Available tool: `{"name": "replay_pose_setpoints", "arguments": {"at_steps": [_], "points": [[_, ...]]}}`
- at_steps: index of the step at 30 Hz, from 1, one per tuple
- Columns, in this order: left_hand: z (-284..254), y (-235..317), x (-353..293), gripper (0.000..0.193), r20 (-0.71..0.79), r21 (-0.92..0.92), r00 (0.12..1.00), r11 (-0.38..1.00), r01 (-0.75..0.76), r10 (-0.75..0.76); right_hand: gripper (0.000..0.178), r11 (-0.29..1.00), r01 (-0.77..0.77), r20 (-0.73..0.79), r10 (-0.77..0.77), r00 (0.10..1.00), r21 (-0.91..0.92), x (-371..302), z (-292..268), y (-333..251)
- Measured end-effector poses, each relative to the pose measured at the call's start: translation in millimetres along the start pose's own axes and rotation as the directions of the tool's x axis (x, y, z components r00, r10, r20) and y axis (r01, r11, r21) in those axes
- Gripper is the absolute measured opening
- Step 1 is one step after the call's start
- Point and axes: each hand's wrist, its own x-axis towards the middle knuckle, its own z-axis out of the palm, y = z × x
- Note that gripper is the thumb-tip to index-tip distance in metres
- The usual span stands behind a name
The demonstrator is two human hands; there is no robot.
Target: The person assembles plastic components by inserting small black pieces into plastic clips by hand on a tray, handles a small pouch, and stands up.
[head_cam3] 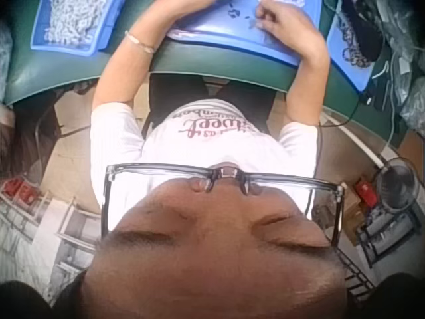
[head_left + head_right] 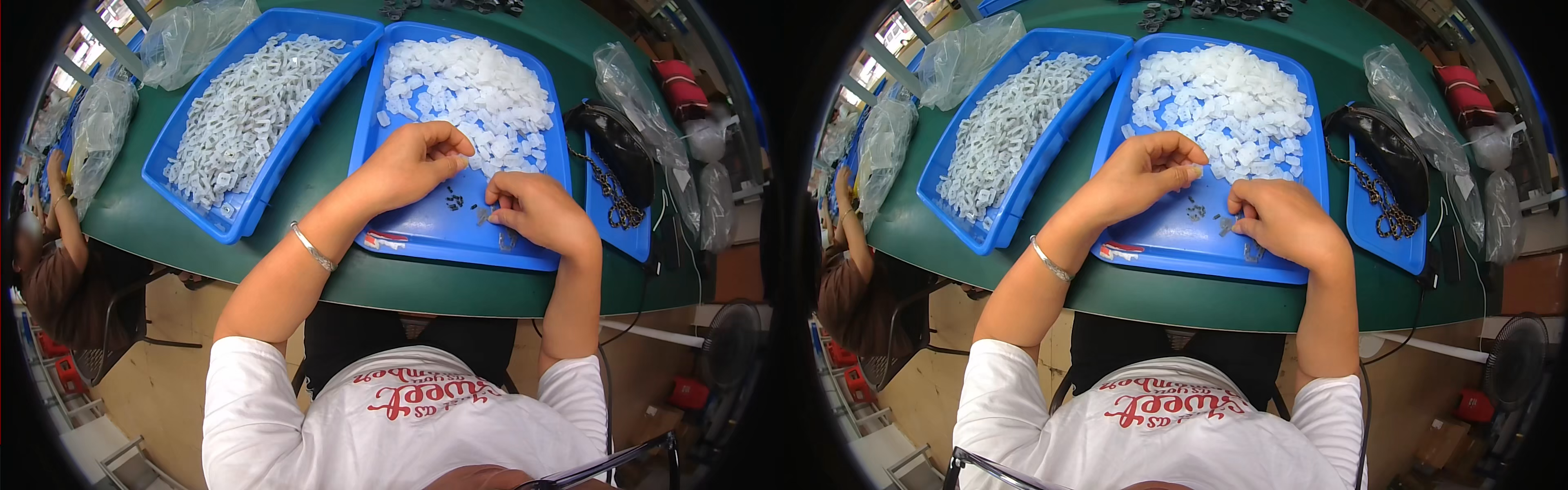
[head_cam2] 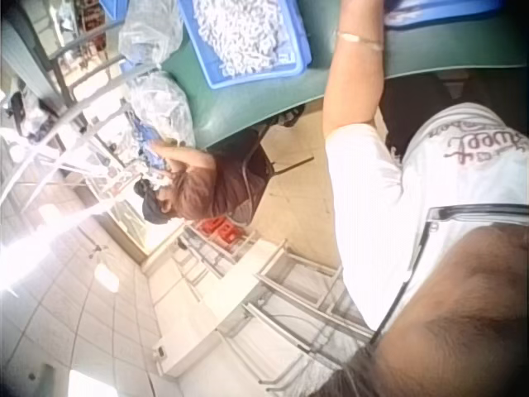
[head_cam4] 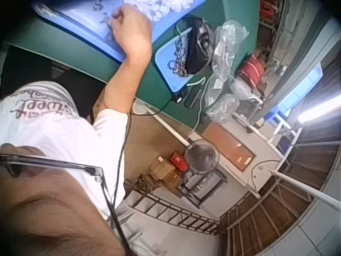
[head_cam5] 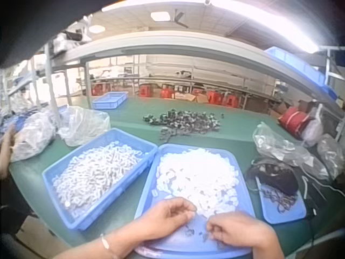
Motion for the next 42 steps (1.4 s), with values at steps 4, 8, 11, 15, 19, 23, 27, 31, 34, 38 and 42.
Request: {"name": "replay_pose_setpoints", "arguments": {"at_steps": [4, 8, 11, 15, 19, 23, 27, 31, 34, 38, 42], "points": [[1.1, -0.2, -0.2, 0.015, -0.001, -0.010, 1.000, 1.000, -0.003, 0.003, 0.017, 0.994, 0.095, 0.014, -0.096, 0.995, 0.060, -0.8, 1.0, -4.1], [2.0, -3.1, 2.0, 0.015, 0.018, -0.031, 1.000, 1.000, -0.007, 0.008, 0.012, 0.968, 0.240, -0.010, -0.240, 0.971, 0.074, 2.9, 9.1, 3.9], [2.3, 3.3, 0.7, 0.015, 0.054, -0.153, 0.995, 0.984, 0.097, -0.090, 0.009, 0.975, 0.222, -0.008, -0.222, 0.975, -0.008, 3.9, 10.5, 5.7], [-1.5, 1.9, 0.5, 0.019, 0.079, -0.191, 0.991, 0.975, 0.117, -0.104, 0.006, 0.969, 0.247, -0.072, -0.245, 0.967, 0.025, 3.9, 7.1, -3.3], [-3.2, 2.4, -0.5, 0.020, 0.114, -0.180, 0.989, 0.977, 0.111, -0.091, 0.007, 0.913, 0.229, -0.229, -0.156, 0.961, 0.338, 4.8, 4.6, -8.6], [-3.0, 3.0, -0.8, 0.020, 0.061, -0.184, 0.996, 0.981, 0.067, -0.057, 0.014, 0.879, 0.358, -0.411, -0.214, 0.886, 0.315, 7.2, 5.8, -12.4], [-3.4, 5.4, 0.5, 0.023, -0.023, -0.168, 0.999, 0.985, 0.038, -0.042, 0.012, 0.837, 0.227, -0.319, -0.068, 0.945, 0.497, 3.7, 2.9, -15.6], [-2.6, 3.8, -0.3, 0.019, 0.028, -0.176, 0.997, 0.982, 0.070, -0.066, 0.013, 0.655, 0.213, -0.281, -0.001, 0.960, 0.725, 7.4, 8.2, -15.5], [-1.6, 2.6, 0.4, 0.020, 0.079, -0.225, 0.995, 0.971, 0.081, -0.064, 0.014, 0.618, 0.248, -0.278, -0.049, 0.959, 0.746, 9.9, 9.7, -11.9], [-1.7, 4.3, -0.5, 0.022, 0.070, -0.253, 0.995, 0.963, 0.092, -0.077, 0.012, 0.614, 0.243, -0.248, -0.078, 0.966, 0.751, 12.3, 12.6, -8.2], [-1.6, 5.2, 0.4, 0.024, 0.056, -0.257, 0.996, 0.963, 0.078, -0.066, 0.012, 0.598, 0.260, -0.259, -0.090, 0.962, 0.758, 11.9, 11.7, -11.2]]}}
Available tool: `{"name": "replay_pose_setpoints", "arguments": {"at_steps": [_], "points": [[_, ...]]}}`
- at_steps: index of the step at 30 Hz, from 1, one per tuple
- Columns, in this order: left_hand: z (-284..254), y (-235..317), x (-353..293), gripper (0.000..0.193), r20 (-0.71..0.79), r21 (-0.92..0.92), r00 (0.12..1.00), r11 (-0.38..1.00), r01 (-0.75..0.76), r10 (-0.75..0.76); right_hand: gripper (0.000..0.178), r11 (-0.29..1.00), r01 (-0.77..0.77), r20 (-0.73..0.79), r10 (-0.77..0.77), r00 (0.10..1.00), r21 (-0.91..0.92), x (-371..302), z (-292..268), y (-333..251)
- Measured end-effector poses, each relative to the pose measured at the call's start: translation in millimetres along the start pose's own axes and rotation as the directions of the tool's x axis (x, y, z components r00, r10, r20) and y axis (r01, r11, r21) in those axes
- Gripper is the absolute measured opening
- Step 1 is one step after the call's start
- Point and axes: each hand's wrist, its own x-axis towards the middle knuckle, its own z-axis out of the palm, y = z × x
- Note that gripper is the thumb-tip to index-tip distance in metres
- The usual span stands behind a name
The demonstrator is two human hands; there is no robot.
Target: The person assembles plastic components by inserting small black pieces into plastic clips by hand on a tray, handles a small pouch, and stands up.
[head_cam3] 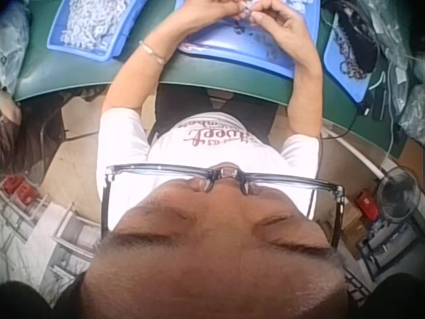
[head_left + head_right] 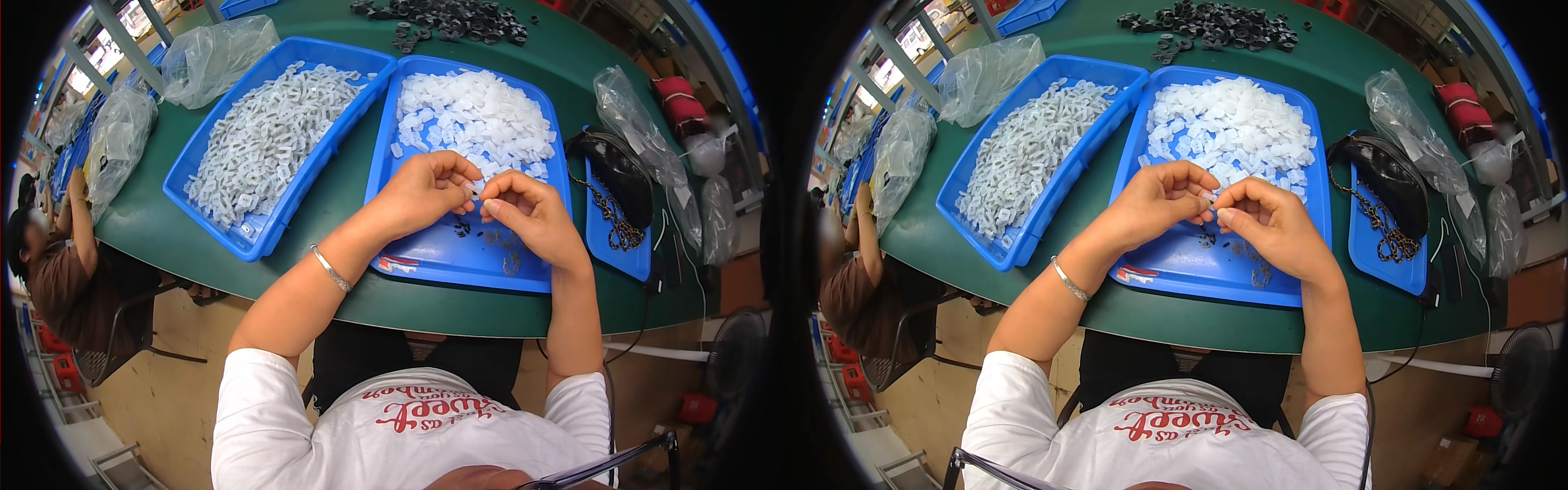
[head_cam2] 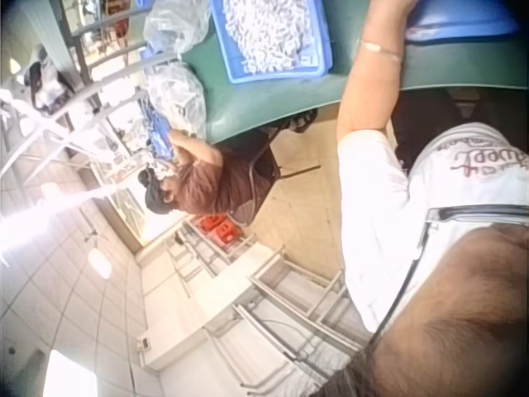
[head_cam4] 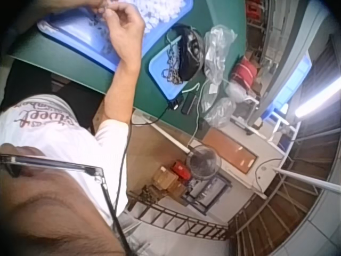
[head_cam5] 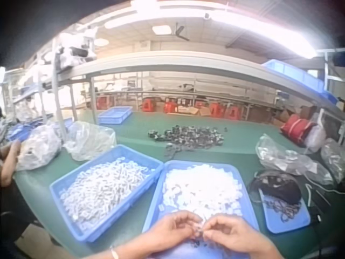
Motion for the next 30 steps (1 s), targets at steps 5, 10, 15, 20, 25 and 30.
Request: {"name": "replay_pose_setpoints", "arguments": {"at_steps": [5, 10, 15, 20, 25, 30], "points": [[1.4, 1.1, -0.7, 0.024, -0.037, 0.041, 0.999, 0.999, 0.002, 0.000, 0.013, 0.994, -0.098, -0.078, 0.102, 0.992, 0.047, 2.1, 1.3, 2.2], [3.7, 1.1, -2.3, 0.024, -0.054, 0.094, 0.998, 0.995, -0.025, 0.030, 0.015, 0.996, -0.071, -0.065, 0.067, 0.996, -0.051, 3.3, -2.4, 8.5], [4.8, 0.0, -2.0, 0.024, -0.070, 0.033, 0.996, 0.998, -0.044, 0.047, 0.015, 0.998, -0.032, -0.054, 0.029, 0.998, -0.056, 3.9, 0.3, 6.7], [5.3, -1.9, -1.6, 0.021, -0.049, 0.145, 0.996, 0.987, -0.067, 0.075, 0.024, 0.994, -0.111, -0.077, 0.110, 0.991, -0.007, 4.8, 1.0, 8.0], [5.9, -0.1, -3.8, 0.020, 0.002, 0.260, 0.994, 0.959, -0.110, 0.114, 0.024, 0.986, -0.164, -0.110, 0.163, 0.980, 0.002, 6.0, 0.1, 7.5], [4.6, 2.6, -4.9, 0.019, 0.004, 0.233, 0.996, 0.968, -0.088, 0.090, 0.023, 0.992, -0.115, -0.154, 0.121, 0.981, 0.049, 6.3, 2.5, 10.9]]}}
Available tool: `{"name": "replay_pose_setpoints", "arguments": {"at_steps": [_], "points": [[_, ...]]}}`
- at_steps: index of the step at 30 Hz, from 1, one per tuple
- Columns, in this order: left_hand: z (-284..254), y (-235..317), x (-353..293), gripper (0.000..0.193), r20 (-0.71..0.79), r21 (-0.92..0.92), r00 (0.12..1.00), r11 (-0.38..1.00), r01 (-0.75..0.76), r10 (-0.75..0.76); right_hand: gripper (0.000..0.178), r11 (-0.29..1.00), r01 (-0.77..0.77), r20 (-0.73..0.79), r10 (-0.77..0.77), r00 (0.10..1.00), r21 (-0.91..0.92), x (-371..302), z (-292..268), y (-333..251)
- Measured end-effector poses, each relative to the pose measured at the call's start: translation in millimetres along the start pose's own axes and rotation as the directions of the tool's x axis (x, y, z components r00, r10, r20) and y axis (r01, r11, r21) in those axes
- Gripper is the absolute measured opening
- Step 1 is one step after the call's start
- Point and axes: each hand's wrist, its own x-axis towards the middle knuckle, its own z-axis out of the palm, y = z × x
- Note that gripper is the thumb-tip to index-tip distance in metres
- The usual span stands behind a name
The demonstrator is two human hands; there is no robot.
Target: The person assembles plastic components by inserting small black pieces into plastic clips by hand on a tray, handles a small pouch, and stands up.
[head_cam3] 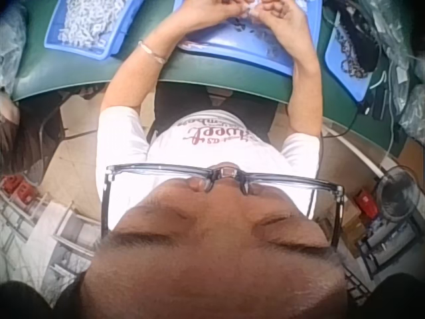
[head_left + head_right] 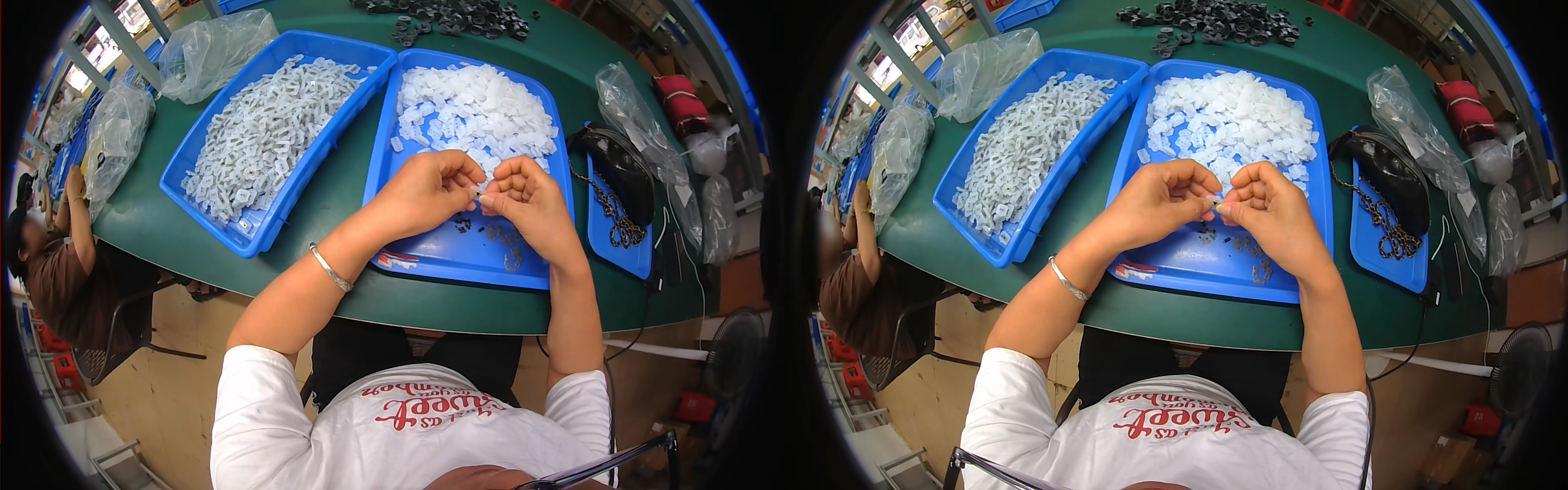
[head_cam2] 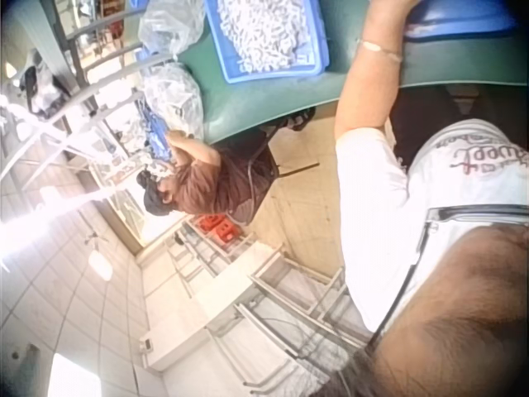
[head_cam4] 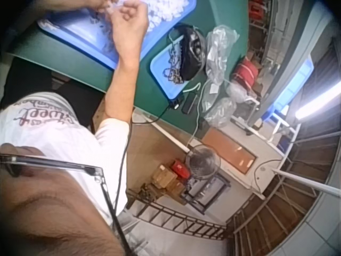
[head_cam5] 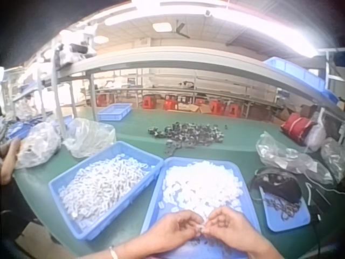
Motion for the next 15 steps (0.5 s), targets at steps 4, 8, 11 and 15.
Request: {"name": "replay_pose_setpoints", "arguments": {"at_steps": [4, 8, 11, 15], "points": [[1.2, 2.8, -0.8, 0.019, -0.002, 0.001, 1.000, 1.000, 0.028, -0.028, 0.021, 0.994, 0.061, -0.062, -0.067, 0.996, -0.096, -1.6, 3.8, 0.1], [2.8, 1.0, -0.5, 0.021, -0.014, -0.018, 0.999, 0.999, 0.049, -0.049, 0.022, 0.983, 0.084, -0.088, -0.100, 0.991, -0.165, 0.6, 4.4, 2.8], [3.2, 2.7, -0.2, 0.022, -0.020, -0.074, 0.997, 0.995, 0.071, -0.072, 0.022, 0.993, 0.085, -0.084, -0.092, 0.992, -0.083, 1.2, 2.9, 2.8], [2.9, -0.4, -0.4, 0.022, -0.032, -0.106, 0.997, 0.992, 0.068, -0.072, 0.021, 0.997, 0.066, -0.061, -0.068, 0.996, -0.026, 2.3, 3.2, 1.2]]}}
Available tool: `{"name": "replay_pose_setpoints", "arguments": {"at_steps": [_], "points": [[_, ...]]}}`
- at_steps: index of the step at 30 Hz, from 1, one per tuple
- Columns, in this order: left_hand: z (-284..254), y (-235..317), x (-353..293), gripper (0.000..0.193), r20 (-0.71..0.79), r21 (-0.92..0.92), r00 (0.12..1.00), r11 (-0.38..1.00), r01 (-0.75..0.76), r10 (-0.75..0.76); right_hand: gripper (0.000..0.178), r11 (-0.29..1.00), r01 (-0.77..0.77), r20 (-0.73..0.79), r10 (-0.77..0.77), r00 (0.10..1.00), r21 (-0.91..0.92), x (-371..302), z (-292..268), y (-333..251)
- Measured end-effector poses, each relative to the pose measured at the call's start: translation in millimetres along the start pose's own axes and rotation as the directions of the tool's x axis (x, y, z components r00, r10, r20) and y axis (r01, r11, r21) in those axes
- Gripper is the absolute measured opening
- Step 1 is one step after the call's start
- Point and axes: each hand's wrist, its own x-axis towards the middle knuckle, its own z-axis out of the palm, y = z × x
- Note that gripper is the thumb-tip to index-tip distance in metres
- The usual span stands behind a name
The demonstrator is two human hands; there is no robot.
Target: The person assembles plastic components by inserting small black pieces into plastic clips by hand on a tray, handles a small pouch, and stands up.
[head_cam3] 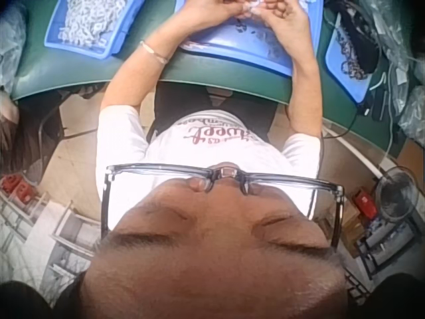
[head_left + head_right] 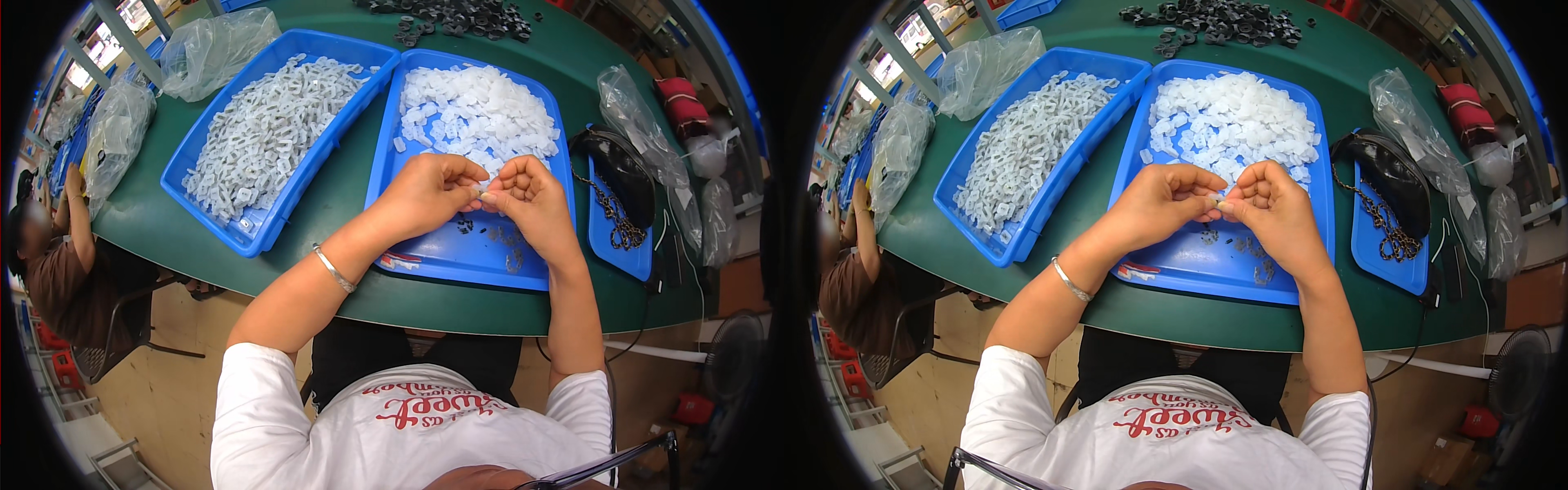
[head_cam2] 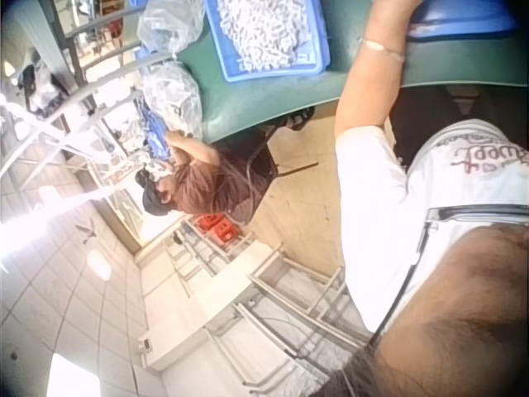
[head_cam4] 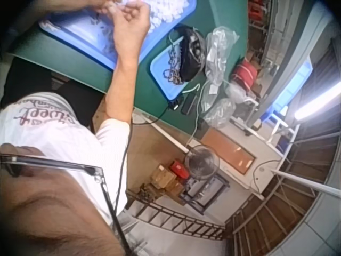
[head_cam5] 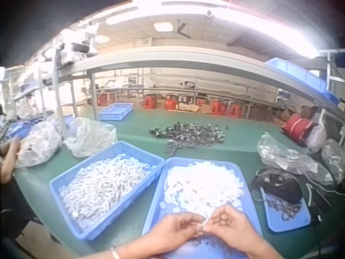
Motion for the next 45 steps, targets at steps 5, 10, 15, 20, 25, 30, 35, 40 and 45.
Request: {"name": "replay_pose_setpoints", "arguments": {"at_steps": [5, 10, 15, 20, 25, 30, 35, 40, 45], "points": [[1.8, 0.7, 1.5, 0.022, -0.057, 0.063, 0.998, 0.998, -0.021, 0.025, 0.019, 1.000, 0.000, 0.007, 0.000, 1.000, -0.024, -1.4, -0.3, -4.0], [3.7, -0.9, 0.3, 0.020, -0.110, 0.213, 0.988, 0.973, -0.088, 0.113, 0.017, 0.999, -0.035, 0.029, 0.036, 0.999, -0.017, -1.1, -0.7, -1.2], [3.7, -1.2, -0.6, 0.022, -0.046, 0.143, 0.995, 0.986, -0.087, 0.094, 0.015, 0.999, -0.031, 0.036, 0.030, 0.999, 0.008, -0.7, -1.7, 1.2], [2.3, -3.0, 0.5, 0.023, -0.004, 0.122, 0.999, 0.992, -0.039, 0.039, 0.014, 0.995, 0.014, 0.007, -0.014, 1.000, -0.100, -1.3, -0.5, 1.7], [0.8, -5.9, 2.6, 0.024, 0.027, 0.044, 0.999, 0.998, -0.048, 0.047, 0.012, 0.994, 0.020, -0.002, -0.020, 1.000, -0.109, -1.8, 1.2, 0.7], [-0.5, -6.1, 4.1, 0.027, -0.003, -0.114, 1.000, 0.993, 0.006, -0.006, 0.010, 0.997, 0.007, 0.051, -0.003, 0.999, -0.071, -1.1, -2.9, 0.8], [0.0, -3.2, 4.0, 0.028, 0.008, -0.124, 1.000, 0.992, 0.016, -0.015, 0.010, 0.999, -0.015, 0.079, 0.018, 0.997, -0.036, -1.9, -6.0, 1.3], [-0.9, -1.5, 2.5, 0.030, 0.021, -0.093, 0.999, 0.995, 0.034, -0.033, 0.011, 0.999, -0.027, 0.082, 0.029, 0.996, -0.028, -1.6, -5.2, 2.7], [-8.7, 3.2, 2.2, 0.017, -0.210, 0.241, 0.952, 0.955, -0.172, 0.224, 0.012, 1.000, -0.017, 0.087, 0.017, 0.996, -0.001, -1.6, -2.5, 1.3]]}}
